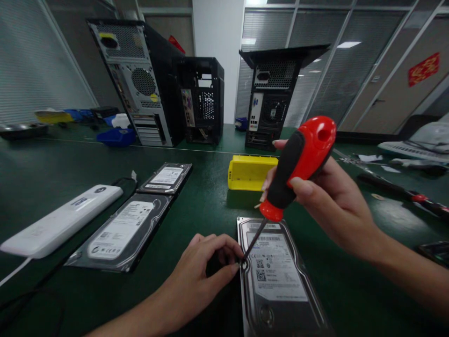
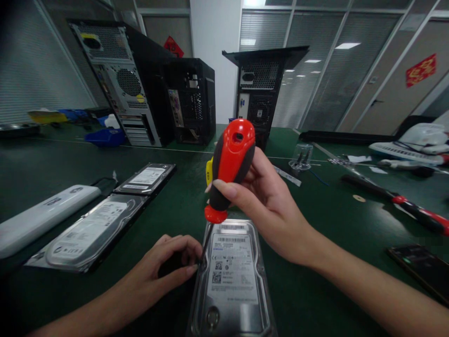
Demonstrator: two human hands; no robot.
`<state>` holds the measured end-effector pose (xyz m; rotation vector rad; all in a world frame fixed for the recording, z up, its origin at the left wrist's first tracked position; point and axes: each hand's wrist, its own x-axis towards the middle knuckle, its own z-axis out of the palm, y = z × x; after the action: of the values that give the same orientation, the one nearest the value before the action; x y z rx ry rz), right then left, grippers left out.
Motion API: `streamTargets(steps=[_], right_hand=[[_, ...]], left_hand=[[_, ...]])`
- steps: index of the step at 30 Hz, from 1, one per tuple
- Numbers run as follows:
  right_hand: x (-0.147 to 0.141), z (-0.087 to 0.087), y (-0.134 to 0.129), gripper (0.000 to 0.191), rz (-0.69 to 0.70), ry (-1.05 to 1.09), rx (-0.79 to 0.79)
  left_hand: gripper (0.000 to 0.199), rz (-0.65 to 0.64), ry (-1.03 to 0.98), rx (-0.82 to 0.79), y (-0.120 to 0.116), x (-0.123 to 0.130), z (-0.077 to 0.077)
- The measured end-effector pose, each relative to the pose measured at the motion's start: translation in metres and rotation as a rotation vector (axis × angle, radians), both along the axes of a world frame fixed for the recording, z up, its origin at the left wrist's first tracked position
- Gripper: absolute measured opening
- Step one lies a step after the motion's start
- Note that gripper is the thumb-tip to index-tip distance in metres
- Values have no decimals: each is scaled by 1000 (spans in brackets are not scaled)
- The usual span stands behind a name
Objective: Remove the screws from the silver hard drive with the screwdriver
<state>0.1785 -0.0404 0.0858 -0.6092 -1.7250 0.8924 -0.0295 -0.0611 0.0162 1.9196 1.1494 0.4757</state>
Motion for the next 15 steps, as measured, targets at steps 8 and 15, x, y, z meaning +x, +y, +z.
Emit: streamTargets(steps=[8, 15], right_hand=[[-7, 9, -1, 28, 54, -2, -20], [-13, 27, 8, 25, 170, -77, -111]], left_hand=[[13, 15, -1, 9, 0, 1, -5], [11, 13, -6, 17, 1, 0, -9]])
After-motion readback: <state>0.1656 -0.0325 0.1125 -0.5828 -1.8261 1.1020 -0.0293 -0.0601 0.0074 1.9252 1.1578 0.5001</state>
